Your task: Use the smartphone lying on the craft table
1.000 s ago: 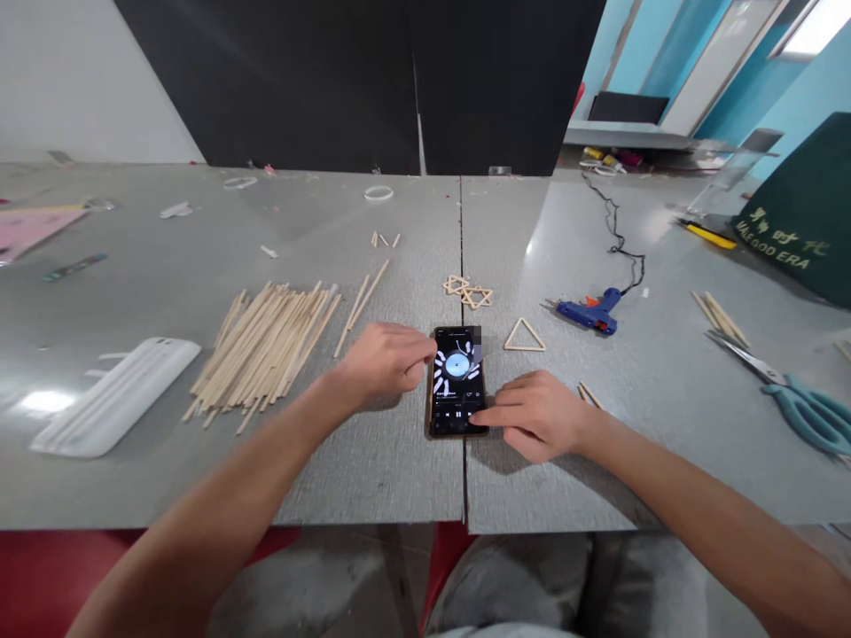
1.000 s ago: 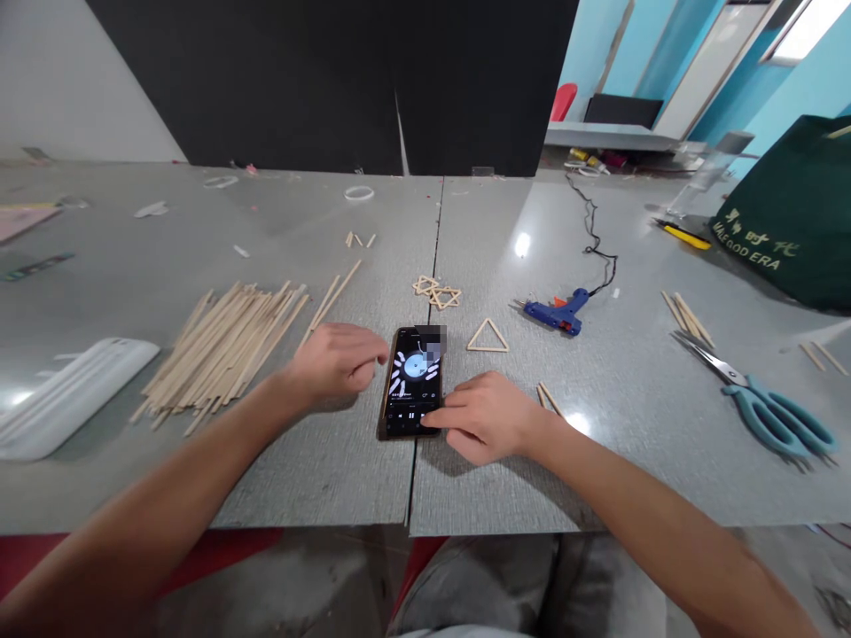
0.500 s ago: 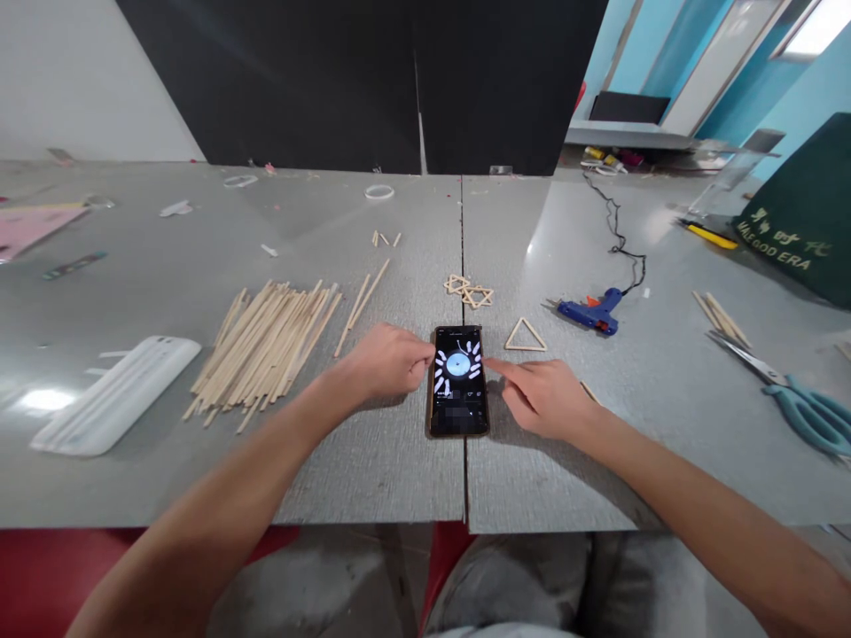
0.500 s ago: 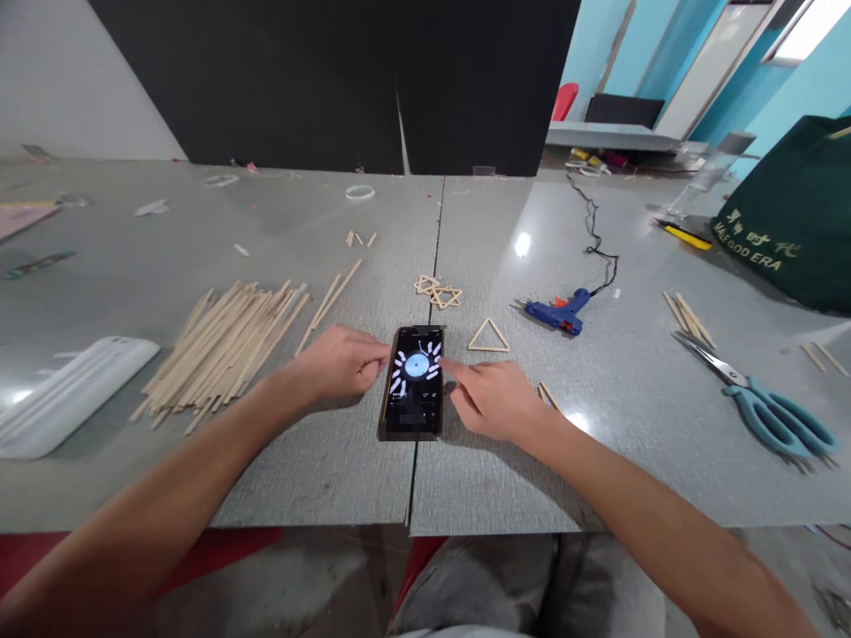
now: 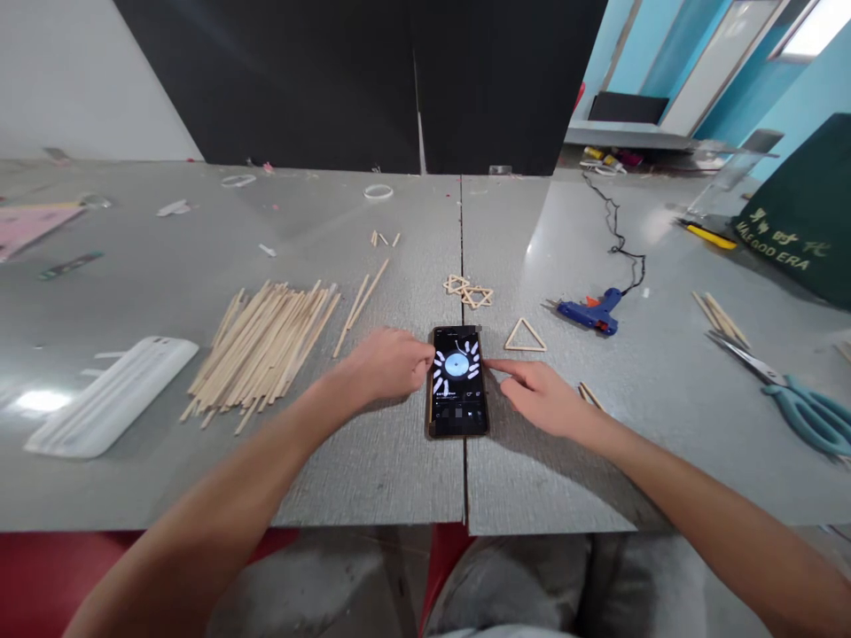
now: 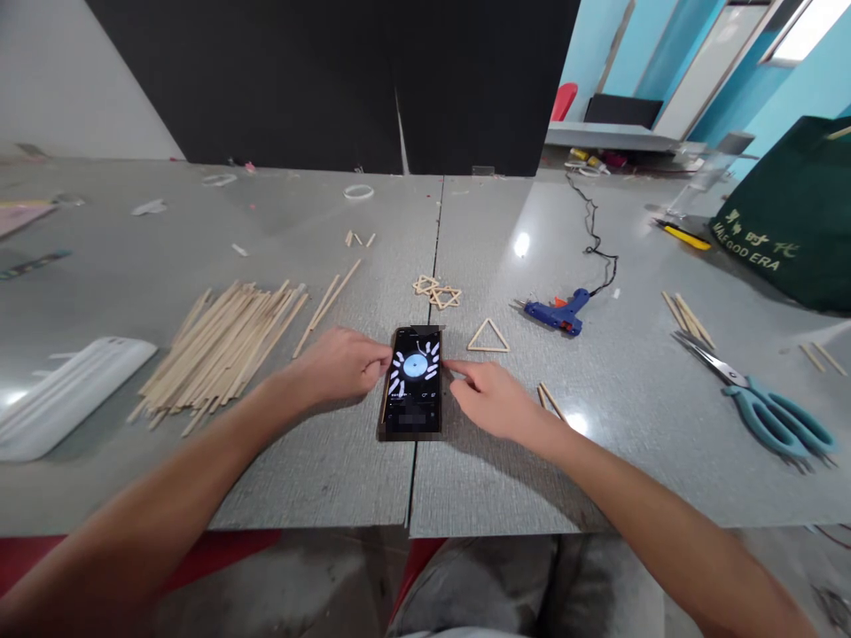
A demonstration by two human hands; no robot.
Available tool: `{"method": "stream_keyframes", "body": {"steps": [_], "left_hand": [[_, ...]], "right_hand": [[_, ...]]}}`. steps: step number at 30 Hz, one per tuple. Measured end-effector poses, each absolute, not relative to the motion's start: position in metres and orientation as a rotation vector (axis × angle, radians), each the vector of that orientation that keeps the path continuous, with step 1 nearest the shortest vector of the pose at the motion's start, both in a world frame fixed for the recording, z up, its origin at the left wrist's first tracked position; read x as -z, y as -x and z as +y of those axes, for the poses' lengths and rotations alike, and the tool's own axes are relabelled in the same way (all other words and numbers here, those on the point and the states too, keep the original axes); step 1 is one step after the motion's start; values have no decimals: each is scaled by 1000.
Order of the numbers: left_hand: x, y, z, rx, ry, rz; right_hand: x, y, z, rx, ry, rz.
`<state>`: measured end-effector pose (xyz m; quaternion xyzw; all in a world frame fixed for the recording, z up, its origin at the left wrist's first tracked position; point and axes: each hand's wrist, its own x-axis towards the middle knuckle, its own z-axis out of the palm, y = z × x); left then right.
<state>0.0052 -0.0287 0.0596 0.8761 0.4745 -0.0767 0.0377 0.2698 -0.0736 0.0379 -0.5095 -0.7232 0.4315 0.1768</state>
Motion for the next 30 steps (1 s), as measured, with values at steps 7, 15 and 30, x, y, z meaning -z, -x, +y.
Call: {"method": "stream_keyframes", "body": {"steps": [7, 15, 30], "left_hand": [[-59, -8, -28, 264, -2577, 1623], [-55, -11, -27, 190, -2489, 1649], [-53, -8, -25, 151, -2456, 1652]], "right_hand": [[-41, -264, -67, -1707, 1449, -1683], [-47, -266, -63, -1797, 1478, -1623], [-39, -269, -62, -1845, 1373, -1595]]}}
